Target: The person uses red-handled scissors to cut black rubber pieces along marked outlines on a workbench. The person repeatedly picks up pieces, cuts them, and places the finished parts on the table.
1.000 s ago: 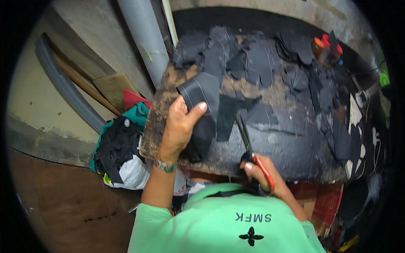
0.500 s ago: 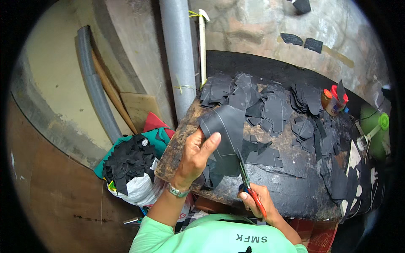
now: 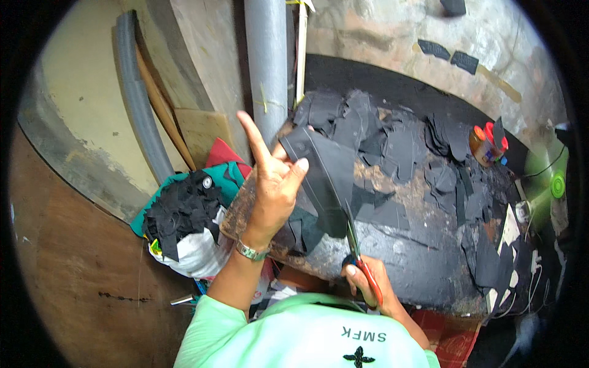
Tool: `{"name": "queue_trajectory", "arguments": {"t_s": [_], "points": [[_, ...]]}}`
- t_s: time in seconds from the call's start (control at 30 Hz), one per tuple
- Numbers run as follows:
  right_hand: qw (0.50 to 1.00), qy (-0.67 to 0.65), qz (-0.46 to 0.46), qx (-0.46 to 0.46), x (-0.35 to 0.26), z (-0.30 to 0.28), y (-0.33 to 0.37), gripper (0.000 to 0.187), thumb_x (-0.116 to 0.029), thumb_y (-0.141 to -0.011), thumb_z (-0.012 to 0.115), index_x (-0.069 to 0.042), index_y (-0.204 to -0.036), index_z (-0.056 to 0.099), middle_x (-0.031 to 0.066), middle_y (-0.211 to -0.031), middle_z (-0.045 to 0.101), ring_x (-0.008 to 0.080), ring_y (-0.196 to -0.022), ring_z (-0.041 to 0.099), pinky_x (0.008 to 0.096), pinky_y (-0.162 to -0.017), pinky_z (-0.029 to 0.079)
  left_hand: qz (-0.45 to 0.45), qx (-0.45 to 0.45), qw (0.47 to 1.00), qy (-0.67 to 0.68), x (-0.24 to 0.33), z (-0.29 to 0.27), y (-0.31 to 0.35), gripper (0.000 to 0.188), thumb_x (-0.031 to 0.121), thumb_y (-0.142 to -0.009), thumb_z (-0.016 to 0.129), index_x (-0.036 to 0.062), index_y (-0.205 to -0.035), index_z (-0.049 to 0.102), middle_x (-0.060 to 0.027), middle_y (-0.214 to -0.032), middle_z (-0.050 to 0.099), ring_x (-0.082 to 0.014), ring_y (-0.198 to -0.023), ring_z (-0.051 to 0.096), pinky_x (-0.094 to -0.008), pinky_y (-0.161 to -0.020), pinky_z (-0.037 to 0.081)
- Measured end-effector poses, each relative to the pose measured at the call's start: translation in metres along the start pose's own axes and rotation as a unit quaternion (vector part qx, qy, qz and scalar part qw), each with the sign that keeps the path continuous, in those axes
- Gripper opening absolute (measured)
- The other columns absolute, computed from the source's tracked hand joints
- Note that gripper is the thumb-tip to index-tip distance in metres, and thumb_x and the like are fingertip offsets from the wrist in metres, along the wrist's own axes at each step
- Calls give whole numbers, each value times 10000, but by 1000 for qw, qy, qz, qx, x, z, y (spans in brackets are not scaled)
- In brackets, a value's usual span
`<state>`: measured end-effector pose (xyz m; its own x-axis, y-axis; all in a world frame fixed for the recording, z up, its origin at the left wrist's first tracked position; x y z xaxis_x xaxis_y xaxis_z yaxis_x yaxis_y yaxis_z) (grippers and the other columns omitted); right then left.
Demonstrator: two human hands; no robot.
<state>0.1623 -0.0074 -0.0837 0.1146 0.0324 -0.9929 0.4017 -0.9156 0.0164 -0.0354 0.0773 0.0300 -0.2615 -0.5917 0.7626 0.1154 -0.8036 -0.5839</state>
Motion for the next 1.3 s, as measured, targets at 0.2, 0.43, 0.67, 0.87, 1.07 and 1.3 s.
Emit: {"name": "queue_trajectory", "arguments": {"t_s": [0.2, 0.43, 0.67, 0.87, 1.07, 1.3], "points": [[1000, 10, 16, 4, 2, -2, -1, 359, -282, -922, 601, -30, -693, 487, -9, -537, 398, 67, -542, 375, 287, -476, 342, -26, -74, 994, -71, -5, 3, 17, 757, -108, -838, 556, -41, -1479, 158, -163, -1442, 355, -177, -1214, 474, -300, -1024, 382], [999, 3, 37, -5, 9, -7, -8, 378, -306, -926, 588, -19, -696, 503, -7, -534, 406, 79, -546, 386, 299, -486, 360, 75, 28, 979, -189, -3, -3, 36, 1137, -153, -787, 554, 230, -1455, -281, -158, -1393, 338, -188, -1058, 508, -272, -849, 487], [998, 8, 53, -27, 9, -20, -14, 431, -363, -923, 575, -8, -685, 525, 38, -500, 429, 113, -476, 425, 319, -453, 372, 79, 80, 982, -151, -17, -1, 60, 1107, -109, -824, 584, 219, -1465, -258, -172, -1413, 305, -214, -1121, 477, -277, -874, 473], [998, 42, 47, -30, 7, -10, -6, 423, -361, -917, 596, 8, -720, 530, 66, -555, 432, 113, -577, 392, 347, -525, 380, -45, -60, 984, -161, -21, 17, 51, 777, -106, -803, 633, -13, -1473, 248, -136, -1410, 355, -196, -1212, 474, -279, -1000, 407], [998, 36, 28, -37, 4, 2, -3, 372, -321, -887, 631, 15, -777, 515, 110, -560, 455, 157, -546, 427, 353, -525, 385, -37, -140, 972, -187, -6, 23, 41, 811, -100, -777, 609, -23, -1482, 215, -171, -1481, 272, -218, -1332, 343, -297, -1066, 331], [995, 74, -55, -37, -13, 3, -7, 389, -338, -857, 653, 10, -815, 482, 145, -618, 476, 240, -566, 449, 381, -567, 400, 22, -139, 961, -237, 3, 22, 47, 837, -24, -760, 657, -57, -1470, 214, -250, -1500, 259, -291, -1408, 241, -347, -1129, 210]]}}
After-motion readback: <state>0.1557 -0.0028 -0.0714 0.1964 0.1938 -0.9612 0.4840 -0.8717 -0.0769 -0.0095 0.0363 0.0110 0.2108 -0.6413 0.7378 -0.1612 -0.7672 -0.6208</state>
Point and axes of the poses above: each hand's wrist, its own y-axis away from the middle knuckle, its own z-axis out of the palm, x = y × z, the point moved 5 cm from there along -y, towards the middle knuckle
